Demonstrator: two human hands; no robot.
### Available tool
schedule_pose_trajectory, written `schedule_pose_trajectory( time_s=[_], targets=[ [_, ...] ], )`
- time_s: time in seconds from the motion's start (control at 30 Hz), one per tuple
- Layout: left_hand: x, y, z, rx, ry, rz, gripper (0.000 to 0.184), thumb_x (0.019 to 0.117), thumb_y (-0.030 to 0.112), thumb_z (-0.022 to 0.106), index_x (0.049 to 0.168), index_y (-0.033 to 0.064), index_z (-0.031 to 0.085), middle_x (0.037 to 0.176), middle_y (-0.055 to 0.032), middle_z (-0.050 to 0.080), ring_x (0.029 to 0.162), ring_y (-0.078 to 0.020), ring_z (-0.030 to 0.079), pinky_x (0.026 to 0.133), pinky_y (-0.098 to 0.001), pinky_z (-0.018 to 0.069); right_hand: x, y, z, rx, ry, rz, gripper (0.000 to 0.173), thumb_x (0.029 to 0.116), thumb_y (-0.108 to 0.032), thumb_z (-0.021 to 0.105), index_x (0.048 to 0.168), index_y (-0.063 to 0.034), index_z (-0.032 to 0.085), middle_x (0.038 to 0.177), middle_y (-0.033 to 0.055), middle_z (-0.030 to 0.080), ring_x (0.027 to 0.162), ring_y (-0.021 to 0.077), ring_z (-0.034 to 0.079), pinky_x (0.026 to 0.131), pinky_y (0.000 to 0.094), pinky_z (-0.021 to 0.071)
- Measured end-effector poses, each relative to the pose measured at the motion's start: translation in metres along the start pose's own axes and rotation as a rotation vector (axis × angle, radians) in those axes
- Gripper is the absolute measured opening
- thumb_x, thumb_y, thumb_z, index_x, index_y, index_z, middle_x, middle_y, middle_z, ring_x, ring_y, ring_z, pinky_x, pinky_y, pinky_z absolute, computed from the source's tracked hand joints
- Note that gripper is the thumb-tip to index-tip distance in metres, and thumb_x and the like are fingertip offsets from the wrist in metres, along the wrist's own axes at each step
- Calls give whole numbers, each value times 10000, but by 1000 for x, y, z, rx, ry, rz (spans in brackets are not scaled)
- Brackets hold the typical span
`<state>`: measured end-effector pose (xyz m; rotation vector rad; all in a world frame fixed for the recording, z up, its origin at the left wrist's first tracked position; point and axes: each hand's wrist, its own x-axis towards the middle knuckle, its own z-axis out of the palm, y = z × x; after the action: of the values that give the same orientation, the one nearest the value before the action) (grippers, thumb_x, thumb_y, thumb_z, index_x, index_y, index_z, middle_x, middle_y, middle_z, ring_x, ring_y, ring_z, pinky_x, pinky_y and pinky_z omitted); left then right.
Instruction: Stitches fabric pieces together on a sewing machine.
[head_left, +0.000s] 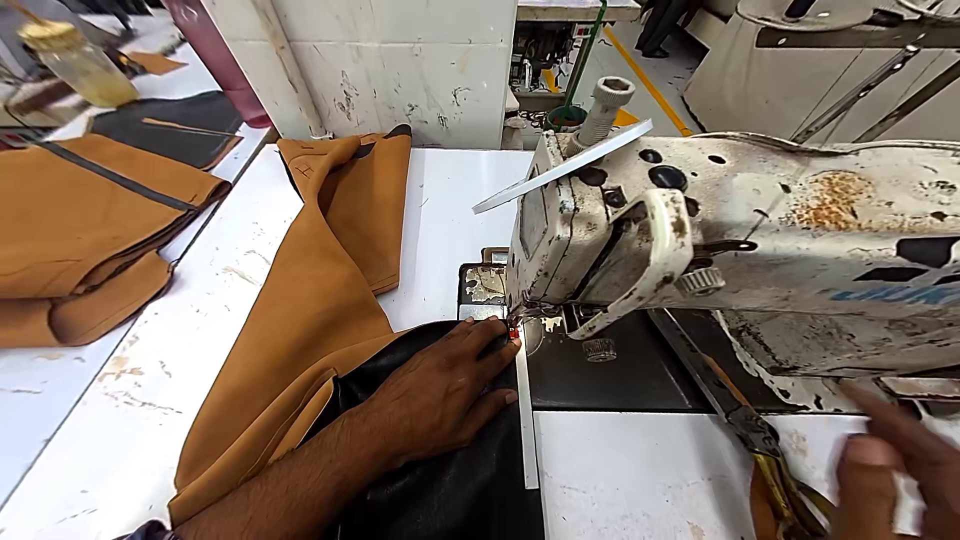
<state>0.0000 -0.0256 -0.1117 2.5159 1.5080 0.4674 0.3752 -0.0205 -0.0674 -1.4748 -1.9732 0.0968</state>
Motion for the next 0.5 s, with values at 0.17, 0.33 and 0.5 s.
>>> schedule_pose_trajectory(
  time_s=[0.17,0.33,0.5],
  targets=[
    [0,-4,2,12,23,36,566,1061,534,408,1460,176,589,1507,-62,523,1459,-158,420,1235,-363,320,-2,-65,68,176,-243,-128,335,1037,-306,544,1183,-97,760,1181,77,736,1096,196,694,910,383,590],
    [-9,-9,0,-17,31,199,492,1058,479,471,1392,168,656,1465,-101,569,1441,-196,458,1210,-353,373,22,-74,128,150,-264,-222,356,958,-188,501,1171,-218,785,1101,-13,671,1019,142,624,833,295,536],
    [-10,-11,-5,-41,-3,233,476,1054,466,487,1393,180,658,1459,-102,572,1441,-207,455,1199,-343,387,23,-74,133,189,-243,-285,338,935,-160,542,1143,-235,798,1086,-26,651,988,133,591,821,298,502]
  ],
)
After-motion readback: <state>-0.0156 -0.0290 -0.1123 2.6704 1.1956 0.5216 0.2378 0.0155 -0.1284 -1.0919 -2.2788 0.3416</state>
